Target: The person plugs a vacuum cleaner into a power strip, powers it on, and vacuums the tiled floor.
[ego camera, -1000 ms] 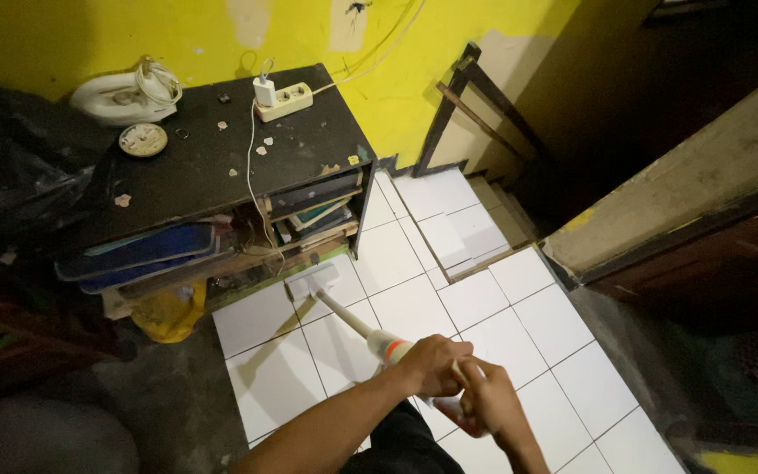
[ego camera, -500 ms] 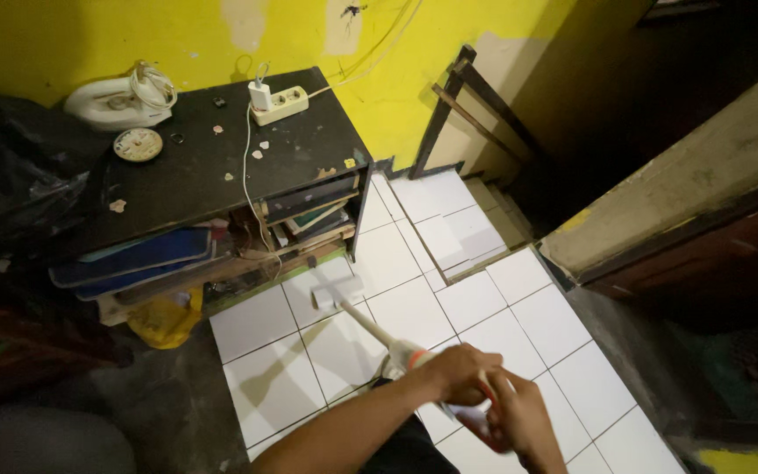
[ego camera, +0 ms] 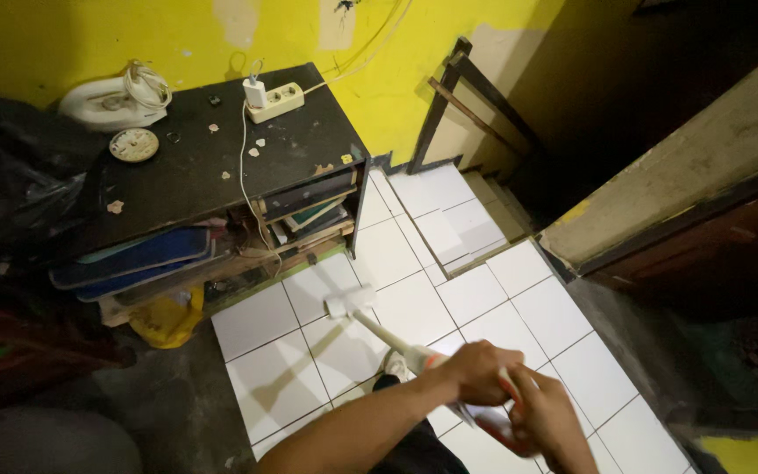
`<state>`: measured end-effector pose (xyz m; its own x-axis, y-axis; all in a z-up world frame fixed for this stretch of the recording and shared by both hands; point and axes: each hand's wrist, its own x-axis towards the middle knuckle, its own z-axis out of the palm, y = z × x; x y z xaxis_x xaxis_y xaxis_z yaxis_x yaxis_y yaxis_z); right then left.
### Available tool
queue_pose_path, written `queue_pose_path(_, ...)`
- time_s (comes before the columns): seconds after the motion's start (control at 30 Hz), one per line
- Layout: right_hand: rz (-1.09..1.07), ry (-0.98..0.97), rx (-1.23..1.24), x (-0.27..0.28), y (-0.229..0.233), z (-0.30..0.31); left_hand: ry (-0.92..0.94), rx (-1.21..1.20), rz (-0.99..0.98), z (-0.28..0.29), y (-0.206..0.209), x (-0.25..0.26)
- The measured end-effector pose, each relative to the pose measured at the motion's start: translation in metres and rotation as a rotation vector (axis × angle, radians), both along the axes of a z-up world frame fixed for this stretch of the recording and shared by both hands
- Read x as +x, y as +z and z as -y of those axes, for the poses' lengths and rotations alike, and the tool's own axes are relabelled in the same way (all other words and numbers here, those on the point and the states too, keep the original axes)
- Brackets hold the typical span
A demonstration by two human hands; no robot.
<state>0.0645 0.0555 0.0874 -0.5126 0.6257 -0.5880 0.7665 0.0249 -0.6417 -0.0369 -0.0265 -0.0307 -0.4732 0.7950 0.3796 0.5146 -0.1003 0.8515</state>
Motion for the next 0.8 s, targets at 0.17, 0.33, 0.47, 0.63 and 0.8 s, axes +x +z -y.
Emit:
queue_pose_path(0.17,-0.023,-0.053,-0.032,0.023,-0.003,-0.006,-0.129,0.026,-0.072,-0.007,0.004,0.017)
queue_pose_path(0.33,-0.110,-0.079,-0.097,0.015,-0.043,0.004,-0.144,-0.008,-0.088,0.000,-0.024,-0.002)
queue_pose_path(0.47,-0.189,-0.057,-0.137,0.000,-0.060,0.018,-0.126,-0.079,-0.130,0.014,-0.035,-0.017)
queue_pose_path(0.63,-0.119,-0.044,-0.041,-0.001,-0.027,0.017,-0.077,-0.097,-0.069,0.006,-0.017,-0.009)
queue_pose_path(0.8,0.008,-0.115,-0.028,0.021,0.024,0.012,-0.134,0.025,-0.126,-0.020,0.001,0.016)
